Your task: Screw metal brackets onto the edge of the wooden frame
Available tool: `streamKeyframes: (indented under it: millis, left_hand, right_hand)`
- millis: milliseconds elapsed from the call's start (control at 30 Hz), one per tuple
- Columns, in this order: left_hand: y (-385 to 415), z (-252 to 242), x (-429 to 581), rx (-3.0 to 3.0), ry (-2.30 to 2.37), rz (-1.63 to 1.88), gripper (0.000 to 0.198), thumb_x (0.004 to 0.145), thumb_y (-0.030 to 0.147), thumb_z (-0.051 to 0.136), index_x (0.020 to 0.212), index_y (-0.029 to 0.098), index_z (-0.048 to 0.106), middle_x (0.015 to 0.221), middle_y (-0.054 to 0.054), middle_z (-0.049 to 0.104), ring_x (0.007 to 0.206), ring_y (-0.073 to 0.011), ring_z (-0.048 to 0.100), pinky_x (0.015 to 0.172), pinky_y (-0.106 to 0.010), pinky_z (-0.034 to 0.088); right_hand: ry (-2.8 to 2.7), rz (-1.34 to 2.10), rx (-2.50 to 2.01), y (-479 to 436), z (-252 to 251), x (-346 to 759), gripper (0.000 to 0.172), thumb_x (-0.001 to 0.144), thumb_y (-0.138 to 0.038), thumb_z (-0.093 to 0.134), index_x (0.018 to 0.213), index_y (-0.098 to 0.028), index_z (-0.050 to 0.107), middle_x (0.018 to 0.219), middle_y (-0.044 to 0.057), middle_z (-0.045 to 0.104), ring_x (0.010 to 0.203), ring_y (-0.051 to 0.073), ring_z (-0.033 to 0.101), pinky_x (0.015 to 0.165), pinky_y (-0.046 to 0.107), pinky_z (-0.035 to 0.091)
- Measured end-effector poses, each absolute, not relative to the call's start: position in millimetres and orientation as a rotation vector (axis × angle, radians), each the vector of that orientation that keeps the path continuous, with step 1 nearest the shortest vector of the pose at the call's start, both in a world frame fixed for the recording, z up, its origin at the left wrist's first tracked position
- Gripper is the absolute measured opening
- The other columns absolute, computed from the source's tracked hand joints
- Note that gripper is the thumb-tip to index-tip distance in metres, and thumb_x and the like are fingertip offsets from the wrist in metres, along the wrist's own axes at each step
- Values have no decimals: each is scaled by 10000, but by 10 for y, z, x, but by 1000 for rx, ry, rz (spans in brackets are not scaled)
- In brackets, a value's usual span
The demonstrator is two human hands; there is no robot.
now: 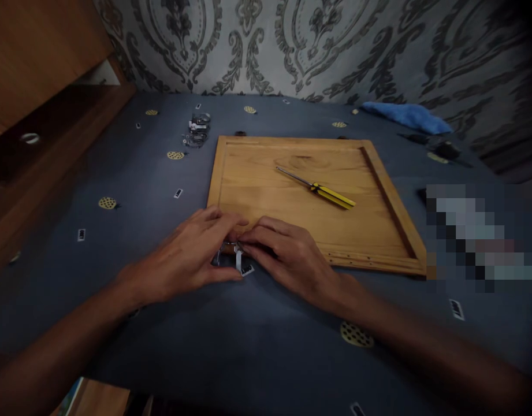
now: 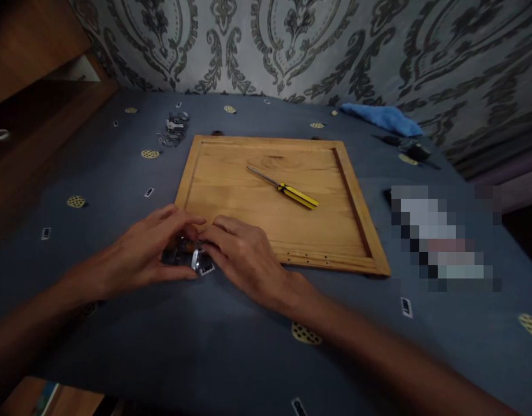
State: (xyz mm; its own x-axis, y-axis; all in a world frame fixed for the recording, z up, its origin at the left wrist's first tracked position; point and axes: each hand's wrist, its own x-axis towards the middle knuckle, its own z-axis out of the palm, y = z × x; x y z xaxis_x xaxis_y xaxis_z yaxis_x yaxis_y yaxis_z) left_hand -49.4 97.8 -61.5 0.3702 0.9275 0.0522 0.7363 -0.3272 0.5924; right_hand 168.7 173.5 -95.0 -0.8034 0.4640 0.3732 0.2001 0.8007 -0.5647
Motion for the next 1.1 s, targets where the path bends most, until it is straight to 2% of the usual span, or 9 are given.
streamKeyframes:
  millis: [167,333,533,633,700,767,867,967,1100]
  left_hand:
    - [970,-587,-495,2178,1424,514,408,911,408,797,1224,253,587,1133,-62,646,1107,-291,603,929,-428,542]
    - [971,-566,-486,2219,1409,487,354,938,371,770,1201,231,579,1119,-62,633,1081,-282,593,904,-404,536]
    - [965,-578,-492,2263,1415,481,477,934,387,782,1310,226,536,1174,-77,654,1138,-287,586,938,-410,543]
    - [960,-613,-509,2270,1413,507,560,924,404,796,1374,225,515,1211,-89,675,1186,-298,591,971,-431,539]
    - [961,-638,-520,2267,1403,533,561,924,407,797,1379,231,520,1228,-92,682,1197,-301,597,975,-442,540]
    - [966,-661,-527,2266,1389,546,549,925,410,797,1368,237,523,1228,-92,684,1192,-300,602,960,-447,549]
    - [975,-684,-534,2265,1373,556,560,919,425,803,1366,247,515,1239,-94,685,1202,-305,600,961,-461,557]
    - [983,-692,-535,2264,1377,563,582,906,447,814,1365,250,516,1260,-94,687,1228,-311,599,995,-476,547]
    - [987,-683,-530,2263,1399,541,573,891,410,833,1345,239,527,1255,-83,691,1223,-300,607,992,-454,540]
  right_hand:
    - [-2484,709,-505,1739,-950,1698,152,1040,-158,584,1102,-165,722,1013,80,747,932,196,714,836,321,584]
    - [-2417,658,-454,1733,-944,1708,96,1025,-156,616,1039,-163,711,911,54,716,826,168,696,739,270,554]
    - [-2312,494,-440,1803,-869,1853,81,1008,-133,620,1018,-186,681,822,21,672,708,141,663,605,241,504]
    - [-2354,290,-655,1974,-843,2069,107,1014,-175,595,1023,-209,696,877,52,714,759,181,695,677,296,562]
    - [-2376,51,-918,2127,-858,2244,178,1017,-272,579,1104,-207,721,1023,116,742,929,256,725,801,380,600]
    - [-2355,-16,-1042,2279,-895,2409,287,997,-344,600,1156,-145,730,1184,205,725,1119,373,690,972,538,564]
    - [-2381,-10,-1164,2444,-962,2591,381,961,-392,621,1189,-105,724,1164,235,730,1089,414,698,924,599,575]
    - [-2407,14,-1228,2509,-1002,2670,336,968,-375,603,1152,-129,741,1062,201,750,1014,393,719,849,557,599]
    - [-2380,-45,-1174,2471,-1024,2640,279,974,-334,594,1140,-175,753,1043,177,752,1004,373,713,868,532,589]
